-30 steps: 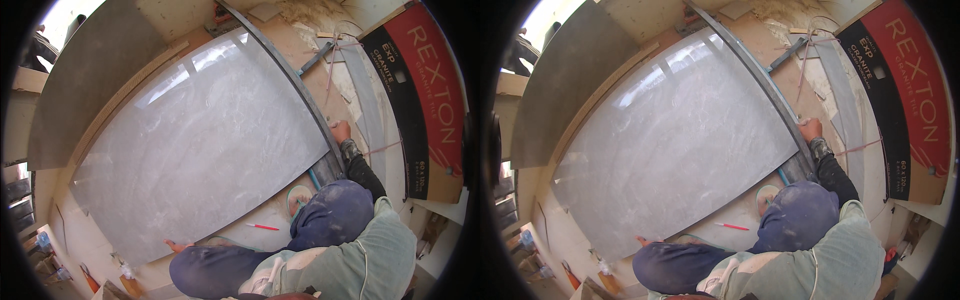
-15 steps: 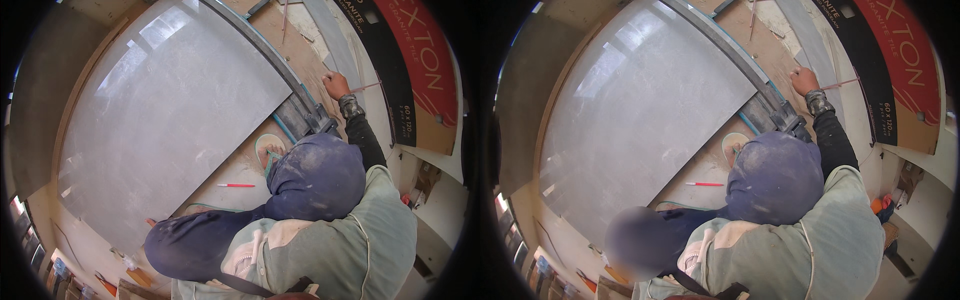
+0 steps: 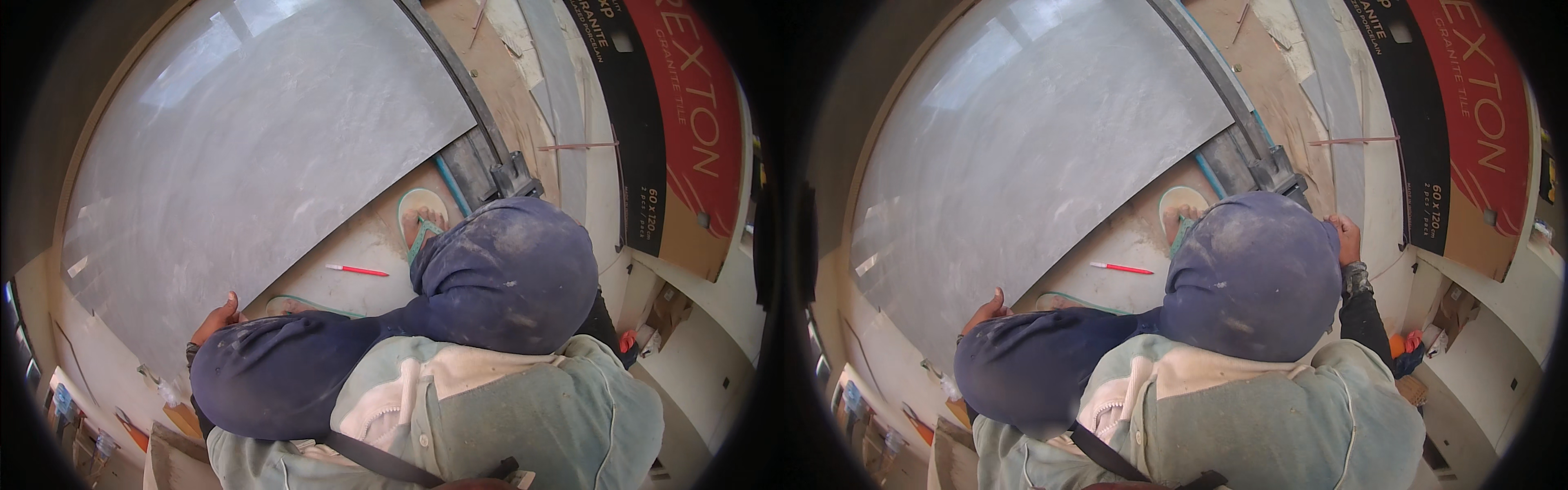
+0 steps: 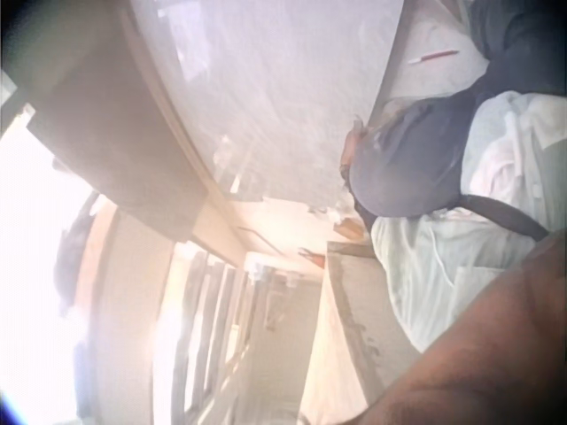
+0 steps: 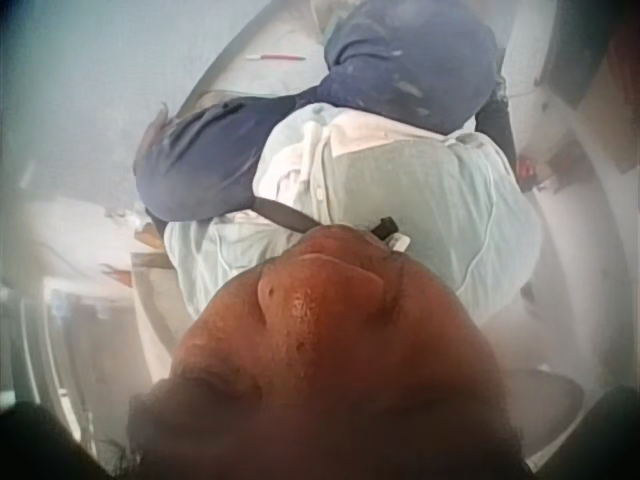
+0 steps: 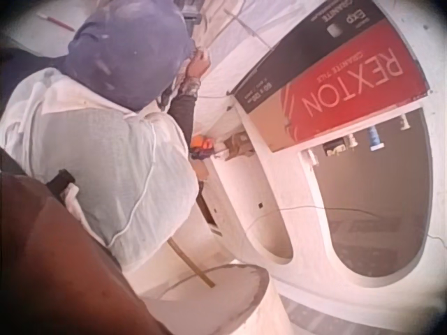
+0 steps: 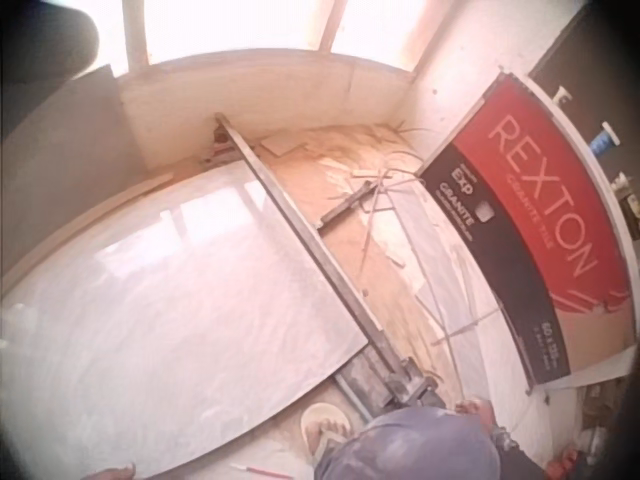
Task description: The person measures and marks a large tile using a tape measure and a red pen, then uses a tile cutter to score and break a section of the tile.
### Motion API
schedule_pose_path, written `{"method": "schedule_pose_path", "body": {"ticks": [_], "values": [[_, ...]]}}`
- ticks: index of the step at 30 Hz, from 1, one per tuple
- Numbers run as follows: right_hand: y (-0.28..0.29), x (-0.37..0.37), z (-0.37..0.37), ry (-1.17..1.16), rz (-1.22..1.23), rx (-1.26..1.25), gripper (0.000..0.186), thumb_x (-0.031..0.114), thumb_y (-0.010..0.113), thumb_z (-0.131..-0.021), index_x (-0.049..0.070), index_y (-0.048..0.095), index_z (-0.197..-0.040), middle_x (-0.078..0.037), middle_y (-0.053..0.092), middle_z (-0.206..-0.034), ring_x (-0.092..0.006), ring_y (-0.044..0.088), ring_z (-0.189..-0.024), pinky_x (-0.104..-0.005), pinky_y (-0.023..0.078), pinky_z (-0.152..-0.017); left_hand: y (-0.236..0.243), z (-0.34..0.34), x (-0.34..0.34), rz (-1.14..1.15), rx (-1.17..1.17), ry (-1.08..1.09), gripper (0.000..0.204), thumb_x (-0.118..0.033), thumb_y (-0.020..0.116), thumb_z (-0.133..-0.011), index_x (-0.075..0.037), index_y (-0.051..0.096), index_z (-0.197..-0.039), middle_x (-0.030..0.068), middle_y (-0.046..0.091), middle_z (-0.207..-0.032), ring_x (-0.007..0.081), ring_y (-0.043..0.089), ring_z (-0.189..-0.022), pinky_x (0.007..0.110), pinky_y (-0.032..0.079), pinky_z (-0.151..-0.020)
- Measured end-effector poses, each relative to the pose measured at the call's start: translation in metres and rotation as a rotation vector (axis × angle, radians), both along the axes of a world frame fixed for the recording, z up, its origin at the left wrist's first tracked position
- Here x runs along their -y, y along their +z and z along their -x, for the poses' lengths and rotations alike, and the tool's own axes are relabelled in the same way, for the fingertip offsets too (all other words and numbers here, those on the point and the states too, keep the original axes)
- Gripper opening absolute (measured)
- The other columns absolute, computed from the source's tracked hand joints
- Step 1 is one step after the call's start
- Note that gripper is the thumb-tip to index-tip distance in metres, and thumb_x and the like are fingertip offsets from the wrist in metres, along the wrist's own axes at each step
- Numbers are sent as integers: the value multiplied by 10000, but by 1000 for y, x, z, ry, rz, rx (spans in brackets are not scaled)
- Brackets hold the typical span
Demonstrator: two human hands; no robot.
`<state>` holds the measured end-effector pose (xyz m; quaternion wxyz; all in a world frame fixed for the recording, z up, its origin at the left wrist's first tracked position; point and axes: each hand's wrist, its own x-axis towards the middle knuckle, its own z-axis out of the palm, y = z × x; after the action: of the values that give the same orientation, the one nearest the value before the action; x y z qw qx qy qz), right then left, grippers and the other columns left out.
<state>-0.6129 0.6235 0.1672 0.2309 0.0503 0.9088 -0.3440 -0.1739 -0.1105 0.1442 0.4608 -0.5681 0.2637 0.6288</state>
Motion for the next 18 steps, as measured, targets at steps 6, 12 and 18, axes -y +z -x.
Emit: {"method": "schedule_pose_path", "body": {"ticks": [6,12,18], "values": [[-17,152,141,258,-65,-184,333,236,694,-920,-55,701,-1081,-92,725,-870,-142,679,-779,-300,548,-723,-47,-67,-21,775,131,791,742,-685,507,-938,-91,543,-1382,66,585,-1343,239,583,-1088,392,496,-824],[-93,271,187,529,-180,-256,341,217,738,-848,-13,732,-1100,-199,750,-984,-281,739,-908,-355,565,-816,-99,-108,-29,1141,263,1305,731,-689,517,-929,-101,566,-1361,48,607,-1301,220,592,-987,369,499,-703],[-113,266,184,433,-226,-283,206,127,738,-783,35,773,-964,-176,748,-867,-282,747,-822,-357,578,-767,-87,-63,-46,1031,296,1324,724,-685,544,-917,-110,573,-1356,31,613,-1267,204,570,-898,342,474,-617]]}}
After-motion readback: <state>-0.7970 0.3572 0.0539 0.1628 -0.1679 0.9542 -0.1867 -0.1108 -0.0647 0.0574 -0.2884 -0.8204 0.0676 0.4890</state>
